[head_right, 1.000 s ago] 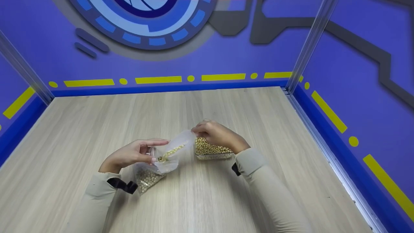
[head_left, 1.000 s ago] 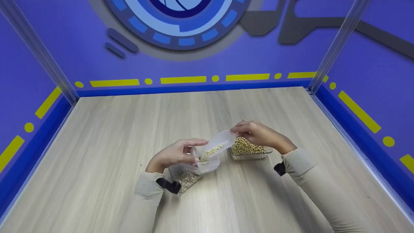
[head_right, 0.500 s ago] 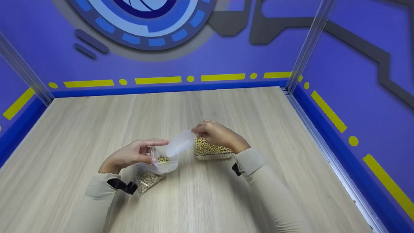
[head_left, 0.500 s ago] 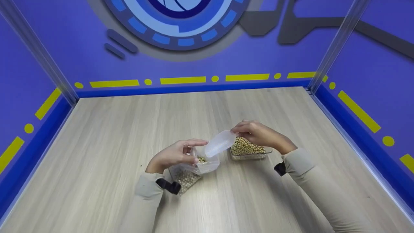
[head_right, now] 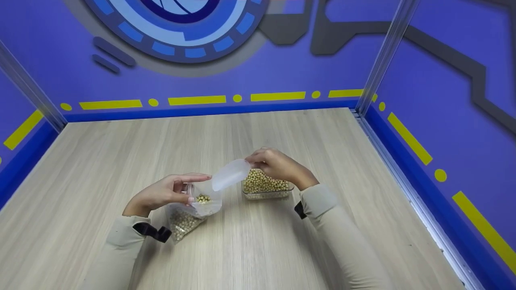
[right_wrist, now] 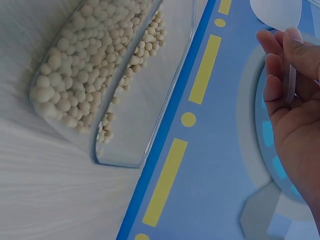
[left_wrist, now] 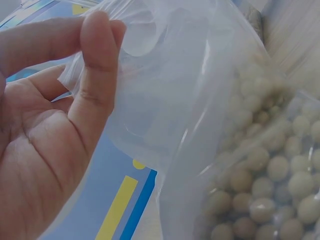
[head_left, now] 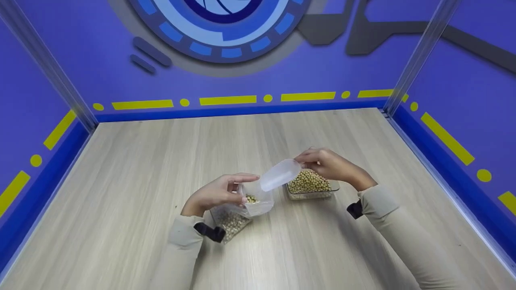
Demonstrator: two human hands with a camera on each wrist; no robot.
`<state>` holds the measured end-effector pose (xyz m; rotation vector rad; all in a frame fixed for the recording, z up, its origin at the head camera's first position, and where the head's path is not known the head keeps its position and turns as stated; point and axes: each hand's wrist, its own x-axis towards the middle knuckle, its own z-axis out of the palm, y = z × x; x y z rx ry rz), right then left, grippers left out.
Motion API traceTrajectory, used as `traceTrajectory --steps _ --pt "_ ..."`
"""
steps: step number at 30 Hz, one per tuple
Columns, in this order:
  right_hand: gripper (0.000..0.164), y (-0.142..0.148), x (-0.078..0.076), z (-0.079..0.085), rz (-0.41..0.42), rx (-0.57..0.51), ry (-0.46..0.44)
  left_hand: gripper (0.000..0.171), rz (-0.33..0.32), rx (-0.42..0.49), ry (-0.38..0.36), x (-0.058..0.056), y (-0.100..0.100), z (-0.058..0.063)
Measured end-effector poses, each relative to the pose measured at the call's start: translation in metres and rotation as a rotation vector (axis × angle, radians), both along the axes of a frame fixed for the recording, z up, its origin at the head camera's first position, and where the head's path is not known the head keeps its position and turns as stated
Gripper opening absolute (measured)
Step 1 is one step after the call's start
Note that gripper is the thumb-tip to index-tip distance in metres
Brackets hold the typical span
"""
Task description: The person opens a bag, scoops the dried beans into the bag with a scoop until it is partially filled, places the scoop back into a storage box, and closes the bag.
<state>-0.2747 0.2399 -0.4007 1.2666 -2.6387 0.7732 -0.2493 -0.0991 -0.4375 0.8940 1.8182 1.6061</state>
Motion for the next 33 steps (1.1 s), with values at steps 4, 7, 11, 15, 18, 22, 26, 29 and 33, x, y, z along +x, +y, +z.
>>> traceTrajectory --steps 4,7,11,15,18,22,26,29,33 --pt "0.028 0.007 0.000 0.000 -0.026 -0.012 -0.020 0.065 0.009 -0.011 0.005 0.000 -0.001 0.000" --pt "0.029 0.013 0.001 0.001 -0.052 -0.032 -0.037 0.064 0.006 -0.014 0.014 0.001 -0.001 0.000" --pt "0.028 0.024 0.000 0.003 -0.083 -0.053 -0.042 0.064 0.003 -0.018 0.026 0.000 -0.001 0.000" --pt "0.028 0.036 -0.001 0.007 -0.106 -0.037 -0.016 0.064 0.005 -0.015 0.029 0.000 -0.001 -0.001" --pt "0.029 0.045 -0.001 0.009 -0.120 0.005 0.021 0.064 0.010 -0.009 0.015 0.000 -0.001 -0.002" --pt "0.028 0.054 0.000 0.015 -0.146 0.057 0.037 0.064 0.016 -0.003 -0.005 0.000 -0.001 -0.002" --pt "0.027 0.061 0.002 0.021 -0.180 0.115 0.024 0.063 0.016 -0.006 0.004 0.000 -0.001 -0.002" --pt "0.026 0.065 0.004 0.024 -0.200 0.160 0.013 0.063 0.018 -0.006 0.016 0.000 -0.001 -0.002" --pt "0.026 0.072 0.007 0.029 -0.225 0.211 -0.012 0.063 0.014 0.002 0.022 0.000 -0.001 -0.002"
